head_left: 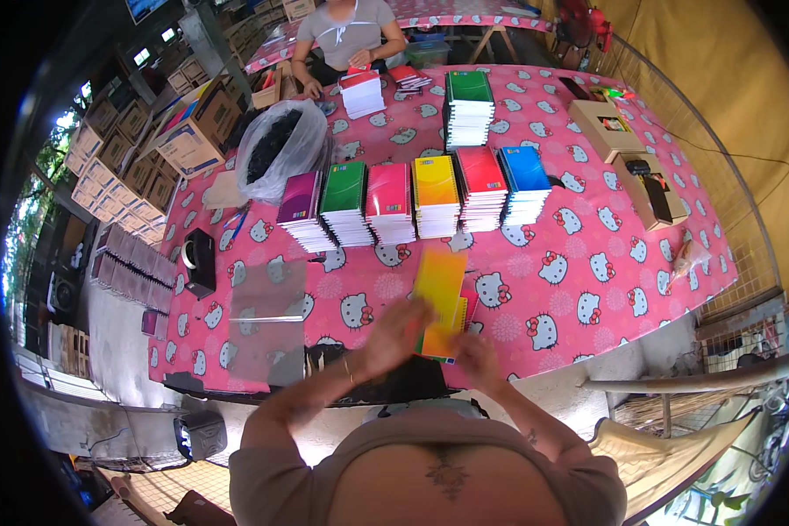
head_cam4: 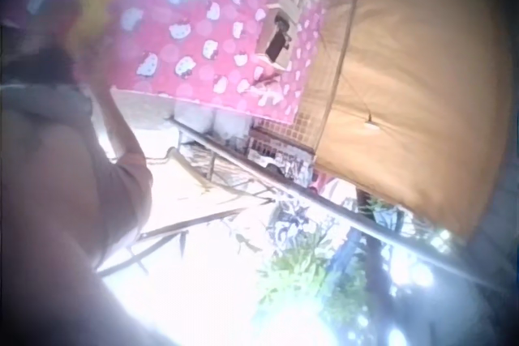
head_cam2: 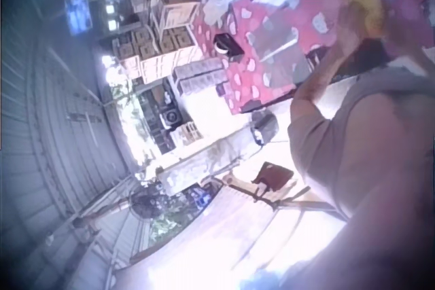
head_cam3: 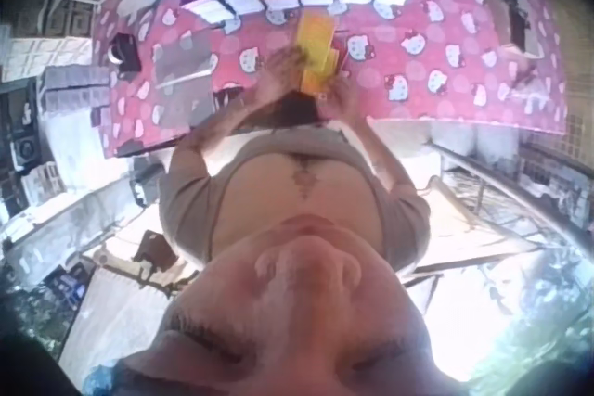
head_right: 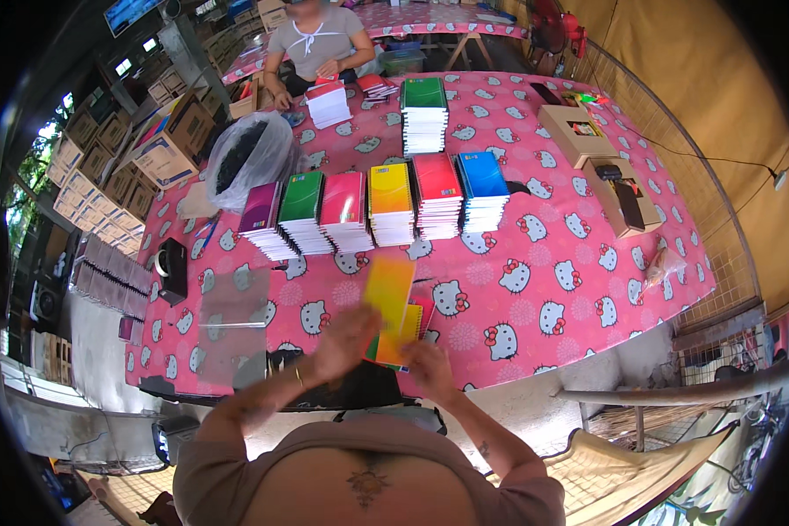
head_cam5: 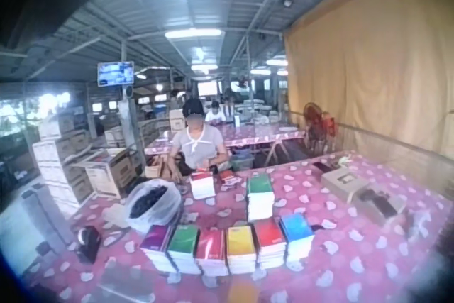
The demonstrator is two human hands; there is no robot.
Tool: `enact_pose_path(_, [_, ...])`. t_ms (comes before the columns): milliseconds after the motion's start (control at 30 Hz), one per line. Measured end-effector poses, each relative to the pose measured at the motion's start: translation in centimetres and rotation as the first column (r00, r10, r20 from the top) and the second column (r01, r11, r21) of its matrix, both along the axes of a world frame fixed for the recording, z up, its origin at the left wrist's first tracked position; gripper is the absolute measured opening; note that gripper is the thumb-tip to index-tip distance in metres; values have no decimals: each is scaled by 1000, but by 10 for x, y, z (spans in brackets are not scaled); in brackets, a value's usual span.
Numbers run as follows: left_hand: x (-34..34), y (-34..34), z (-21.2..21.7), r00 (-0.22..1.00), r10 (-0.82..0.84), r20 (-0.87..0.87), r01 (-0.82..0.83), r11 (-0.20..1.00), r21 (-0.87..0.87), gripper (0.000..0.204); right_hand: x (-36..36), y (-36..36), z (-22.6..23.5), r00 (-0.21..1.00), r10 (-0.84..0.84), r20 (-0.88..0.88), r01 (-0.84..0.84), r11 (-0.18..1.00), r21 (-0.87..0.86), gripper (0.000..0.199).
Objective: The person picks up notebooks from a table and places them one at a time into silver plastic packaging, then seals each package using adhesive tape from a dispenser.
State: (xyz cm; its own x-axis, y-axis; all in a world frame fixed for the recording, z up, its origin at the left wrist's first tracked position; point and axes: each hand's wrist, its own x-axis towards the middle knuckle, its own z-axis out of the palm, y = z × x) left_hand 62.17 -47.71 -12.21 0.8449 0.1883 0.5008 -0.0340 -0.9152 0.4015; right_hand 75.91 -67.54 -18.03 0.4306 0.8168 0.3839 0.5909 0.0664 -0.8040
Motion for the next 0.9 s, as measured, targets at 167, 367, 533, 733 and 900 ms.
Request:
enact_pose_path(167, [-16, -21, -14, 996, -77, -36, 77, 997, 11, 42, 92, 84, 69, 907, -338, 252, 326, 941, 88, 43])
enact_pose_path(367, [62, 161, 58, 821, 541, 182, -571, 777, 266, 65, 206, 162, 93, 642, -268, 718, 436, 898, -55, 53])
enact_pose_path(533, [11, 205, 61, 870, 473, 141, -488, 787, 376, 42, 162, 130, 124, 885, -386, 261, 334, 916, 223, 25])
enact_pose_path(733, [28, 103, 186, 901, 418, 119, -430, 897, 102, 15, 104, 65, 36, 880, 223, -420, -147, 968, 205, 37])
enact_pose_path(900, [74, 40, 123, 852, 168, -495, -179, 984, 26, 49, 93, 52, -14, 902, 296, -315, -321, 947, -27, 44])
